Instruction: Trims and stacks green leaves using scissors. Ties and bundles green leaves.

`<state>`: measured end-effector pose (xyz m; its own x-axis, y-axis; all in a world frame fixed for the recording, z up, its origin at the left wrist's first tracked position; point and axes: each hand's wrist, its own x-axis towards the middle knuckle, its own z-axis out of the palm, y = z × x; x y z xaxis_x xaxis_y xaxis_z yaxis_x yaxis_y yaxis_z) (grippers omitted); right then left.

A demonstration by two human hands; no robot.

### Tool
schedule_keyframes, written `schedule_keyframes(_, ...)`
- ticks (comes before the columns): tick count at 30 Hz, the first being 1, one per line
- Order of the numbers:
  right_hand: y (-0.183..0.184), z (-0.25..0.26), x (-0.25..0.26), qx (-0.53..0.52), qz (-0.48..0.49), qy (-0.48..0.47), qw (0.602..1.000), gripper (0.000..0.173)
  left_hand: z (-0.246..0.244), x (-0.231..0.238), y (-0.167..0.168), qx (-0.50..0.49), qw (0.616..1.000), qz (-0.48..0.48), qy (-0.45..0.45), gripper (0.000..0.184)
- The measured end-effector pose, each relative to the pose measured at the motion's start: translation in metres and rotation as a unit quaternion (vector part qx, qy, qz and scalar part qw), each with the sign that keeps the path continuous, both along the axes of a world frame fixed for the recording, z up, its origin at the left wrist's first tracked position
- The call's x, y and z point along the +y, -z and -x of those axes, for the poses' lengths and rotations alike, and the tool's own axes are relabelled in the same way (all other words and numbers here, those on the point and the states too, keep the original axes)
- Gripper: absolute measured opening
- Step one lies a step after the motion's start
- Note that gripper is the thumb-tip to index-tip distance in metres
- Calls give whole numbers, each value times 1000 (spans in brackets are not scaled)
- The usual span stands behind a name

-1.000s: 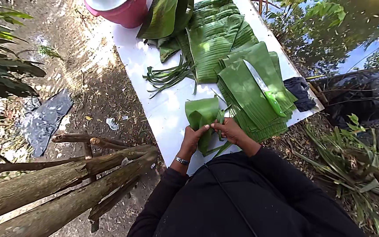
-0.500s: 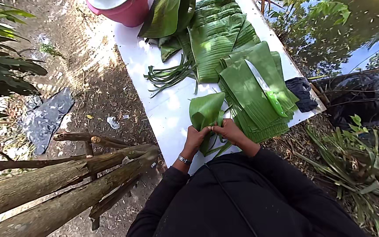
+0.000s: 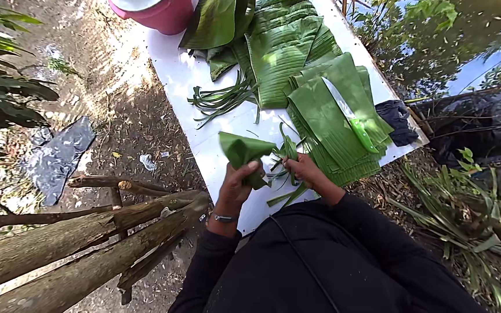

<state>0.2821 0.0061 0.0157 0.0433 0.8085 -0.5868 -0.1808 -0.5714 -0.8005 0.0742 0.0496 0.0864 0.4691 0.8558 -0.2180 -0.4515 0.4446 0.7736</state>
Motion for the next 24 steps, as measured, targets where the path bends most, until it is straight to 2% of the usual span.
schedule_keyframes(2,1,-4,0,21,22,27,999,7,22,14,-29,-121,990,-69,-20,19)
schedule_keyframes(4,2,-6,1,51,40,59,996,8,36,29,-53,-175,974,-129,-68,18)
schedule_keyframes(5,3,-7,2,64,49,76,994,8,40,33,-59,-160,973,-141,-94,17)
schedule_keyframes(7,3,-7,5,100,65,98,988,11,37,34,-59,-45,984,-105,-139,21)
schedule_keyframes(10,2,-7,6,157,81,105,979,11,11,25,-24,161,975,43,-149,17)
schedule_keyframes(12,0,-6,5,173,85,94,977,8,-7,13,16,233,959,114,-112,13)
schedule_keyframes(13,-1,-6,4,173,85,85,978,8,-15,6,34,257,953,130,-98,17)
schedule_keyframes(15,-1,-5,2,163,80,64,981,9,-27,-8,57,280,948,133,-72,29)
schedule_keyframes(17,-1,-3,1,143,72,42,986,9,-32,-16,66,279,951,122,-48,34)
schedule_keyframes(22,-3,5,2,94,58,20,994,4,-31,-14,63,270,957,106,-25,40)
schedule_keyframes(24,-5,7,2,84,45,11,995,10,-30,-13,61,263,960,97,-12,38)
